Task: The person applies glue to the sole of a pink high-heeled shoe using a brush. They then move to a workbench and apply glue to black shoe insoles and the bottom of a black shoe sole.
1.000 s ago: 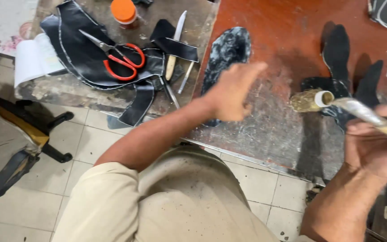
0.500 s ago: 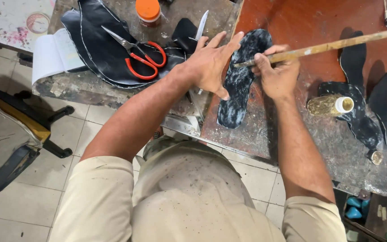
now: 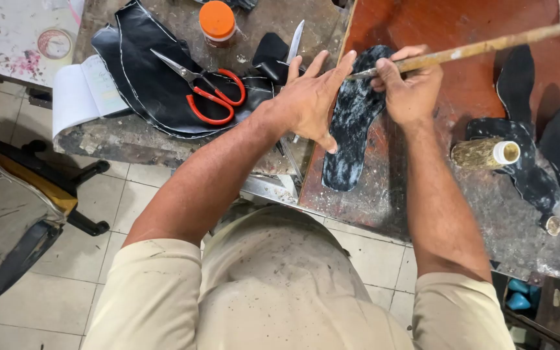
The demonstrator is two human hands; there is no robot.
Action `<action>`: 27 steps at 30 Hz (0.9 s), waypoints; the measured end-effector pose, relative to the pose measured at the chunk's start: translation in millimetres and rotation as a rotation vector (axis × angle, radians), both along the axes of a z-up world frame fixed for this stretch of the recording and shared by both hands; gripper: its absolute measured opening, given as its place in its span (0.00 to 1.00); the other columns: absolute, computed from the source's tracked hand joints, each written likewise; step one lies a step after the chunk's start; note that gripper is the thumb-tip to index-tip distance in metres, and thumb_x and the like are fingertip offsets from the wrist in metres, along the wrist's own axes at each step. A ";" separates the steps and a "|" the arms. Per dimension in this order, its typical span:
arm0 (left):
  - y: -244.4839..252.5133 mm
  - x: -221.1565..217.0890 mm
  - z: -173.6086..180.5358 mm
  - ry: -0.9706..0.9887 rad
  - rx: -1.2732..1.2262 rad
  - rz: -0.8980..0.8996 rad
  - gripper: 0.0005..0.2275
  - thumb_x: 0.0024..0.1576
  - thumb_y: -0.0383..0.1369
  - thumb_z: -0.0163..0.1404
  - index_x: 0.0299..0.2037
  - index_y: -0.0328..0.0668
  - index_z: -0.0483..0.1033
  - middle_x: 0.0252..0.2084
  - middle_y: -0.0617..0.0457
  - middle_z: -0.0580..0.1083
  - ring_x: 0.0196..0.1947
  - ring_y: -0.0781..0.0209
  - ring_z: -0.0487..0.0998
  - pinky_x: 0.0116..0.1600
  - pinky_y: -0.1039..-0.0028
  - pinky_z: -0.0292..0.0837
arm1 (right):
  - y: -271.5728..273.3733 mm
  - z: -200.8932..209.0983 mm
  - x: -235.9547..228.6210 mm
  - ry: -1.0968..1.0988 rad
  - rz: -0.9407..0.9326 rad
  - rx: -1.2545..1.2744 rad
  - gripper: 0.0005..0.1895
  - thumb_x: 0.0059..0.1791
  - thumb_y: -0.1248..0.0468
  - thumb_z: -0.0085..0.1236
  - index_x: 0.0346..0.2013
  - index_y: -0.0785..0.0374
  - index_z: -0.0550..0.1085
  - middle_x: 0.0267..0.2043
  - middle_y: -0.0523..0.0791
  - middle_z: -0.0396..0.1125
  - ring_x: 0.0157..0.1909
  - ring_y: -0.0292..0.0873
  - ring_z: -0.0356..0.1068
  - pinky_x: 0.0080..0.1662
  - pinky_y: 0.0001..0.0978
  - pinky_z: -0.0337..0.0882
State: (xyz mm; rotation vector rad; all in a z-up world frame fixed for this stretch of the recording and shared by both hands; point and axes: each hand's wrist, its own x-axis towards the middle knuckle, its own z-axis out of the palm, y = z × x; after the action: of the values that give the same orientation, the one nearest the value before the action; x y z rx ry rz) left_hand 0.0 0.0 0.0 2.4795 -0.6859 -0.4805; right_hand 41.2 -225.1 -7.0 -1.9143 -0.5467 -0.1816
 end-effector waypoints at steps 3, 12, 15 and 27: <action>3.9 -3.3 6.9 0.021 -0.024 0.000 0.75 0.36 0.56 0.80 0.72 0.41 0.17 0.81 0.45 0.48 0.78 0.29 0.31 0.68 0.25 0.16 | 0.0 -4.6 -12.2 0.110 0.017 0.093 0.10 0.58 0.78 0.61 0.38 0.65 0.69 0.28 0.50 0.71 0.27 0.41 0.75 0.29 0.28 0.78; 6.5 0.6 6.0 -0.029 0.026 -0.012 0.55 0.47 0.46 0.61 0.74 0.45 0.25 0.79 0.43 0.56 0.78 0.31 0.35 0.69 0.26 0.17 | -23.1 4.4 -117.7 0.201 0.445 0.121 0.10 0.51 0.77 0.57 0.39 0.61 0.69 0.30 0.44 0.68 0.27 0.34 0.70 0.27 0.22 0.72; -0.8 -0.1 8.5 -0.071 0.115 0.016 0.50 0.52 0.51 0.57 0.75 0.45 0.30 0.78 0.48 0.58 0.78 0.35 0.37 0.68 0.26 0.17 | -31.0 14.7 -108.5 0.385 0.561 0.147 0.07 0.52 0.72 0.59 0.40 0.60 0.70 0.33 0.44 0.71 0.26 0.31 0.73 0.26 0.13 0.77; -9.6 -6.5 -0.6 -0.148 0.109 0.073 0.44 0.56 0.53 0.51 0.75 0.47 0.36 0.76 0.51 0.60 0.77 0.27 0.40 0.65 0.22 0.13 | -38.7 -24.4 -115.1 -0.017 0.398 0.238 0.07 0.56 0.77 0.50 0.44 0.63 0.68 0.37 0.45 0.67 0.21 0.30 0.58 0.20 0.22 0.58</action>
State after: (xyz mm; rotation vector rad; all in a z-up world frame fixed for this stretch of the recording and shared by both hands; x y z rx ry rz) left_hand -6.5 -9.6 -0.6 2.6530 -0.6391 -0.3171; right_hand -73.9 -263.9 -31.4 -1.5408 -0.8650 -0.0043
